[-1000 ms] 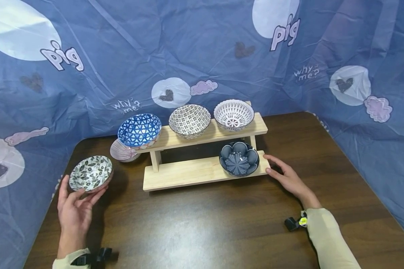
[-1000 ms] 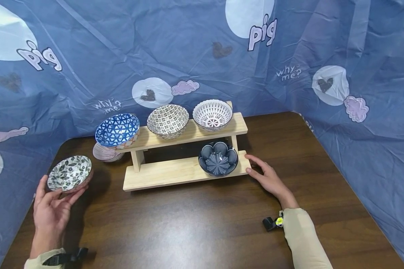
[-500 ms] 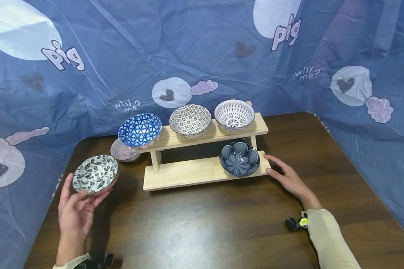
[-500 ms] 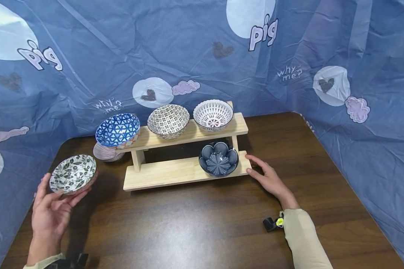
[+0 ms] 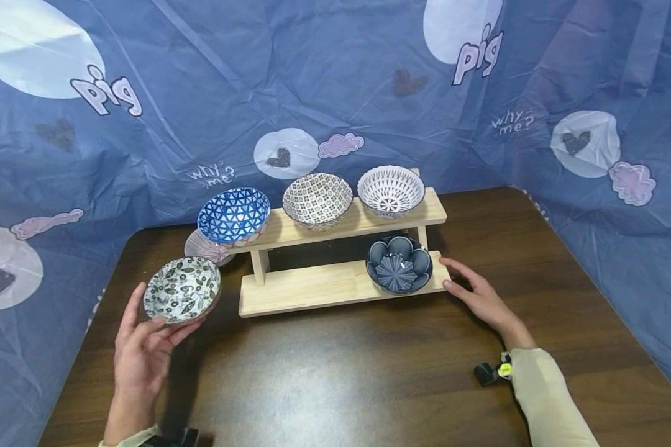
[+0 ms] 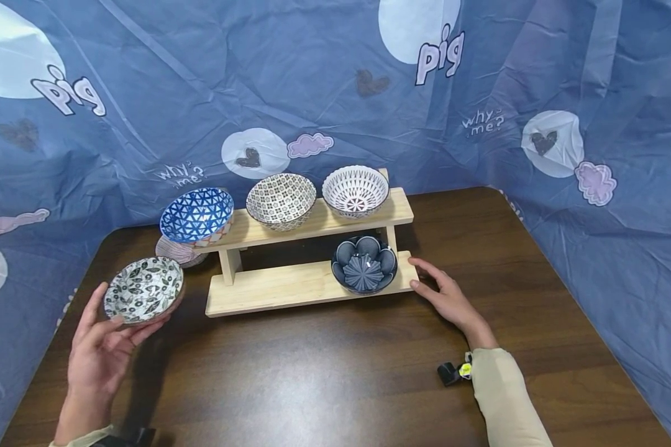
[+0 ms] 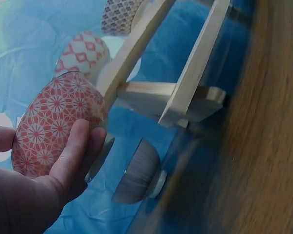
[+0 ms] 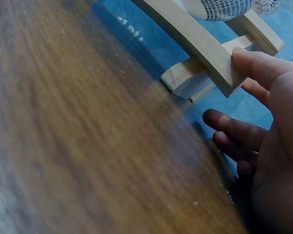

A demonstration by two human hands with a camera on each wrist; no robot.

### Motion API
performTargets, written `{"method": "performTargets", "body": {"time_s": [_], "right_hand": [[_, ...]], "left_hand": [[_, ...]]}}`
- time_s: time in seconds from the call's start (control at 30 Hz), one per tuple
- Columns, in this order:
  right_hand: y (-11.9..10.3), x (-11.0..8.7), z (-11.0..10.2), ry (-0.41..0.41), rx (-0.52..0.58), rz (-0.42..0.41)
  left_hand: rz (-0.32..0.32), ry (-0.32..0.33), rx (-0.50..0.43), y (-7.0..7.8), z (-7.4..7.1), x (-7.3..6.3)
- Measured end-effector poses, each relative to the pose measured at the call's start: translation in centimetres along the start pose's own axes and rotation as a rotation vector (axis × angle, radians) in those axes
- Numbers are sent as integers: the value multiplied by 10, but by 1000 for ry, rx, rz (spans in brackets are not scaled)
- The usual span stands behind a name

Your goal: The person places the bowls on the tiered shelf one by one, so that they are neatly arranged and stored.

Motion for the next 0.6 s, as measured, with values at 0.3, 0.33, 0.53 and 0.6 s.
{"method": "performTargets", "body": {"time_s": [0.3, 0.33, 0.53, 0.6], "right_hand": [[0, -1, 0, -1, 5, 7], [0, -1, 0, 0, 4, 7], [0, -1, 1, -2, 4, 11], [0, -1, 1, -3, 6, 11]], "left_hand": [[-31, -36, 92, -14, 13, -5], [-34, -36, 101, -15, 14, -5], [-50, -46, 159, -25, 21, -8], [-58, -51, 170, -29, 23, -9]]}}
Point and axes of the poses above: each hand's wrist, its own x-axis towards the middle knuckle, its own z-axis out of the palm, y = z × x, the point moved 10 cm from there along x, towards the middle knuckle, and after that the axes turned 9 degrees about y, right-handed, at the moved point
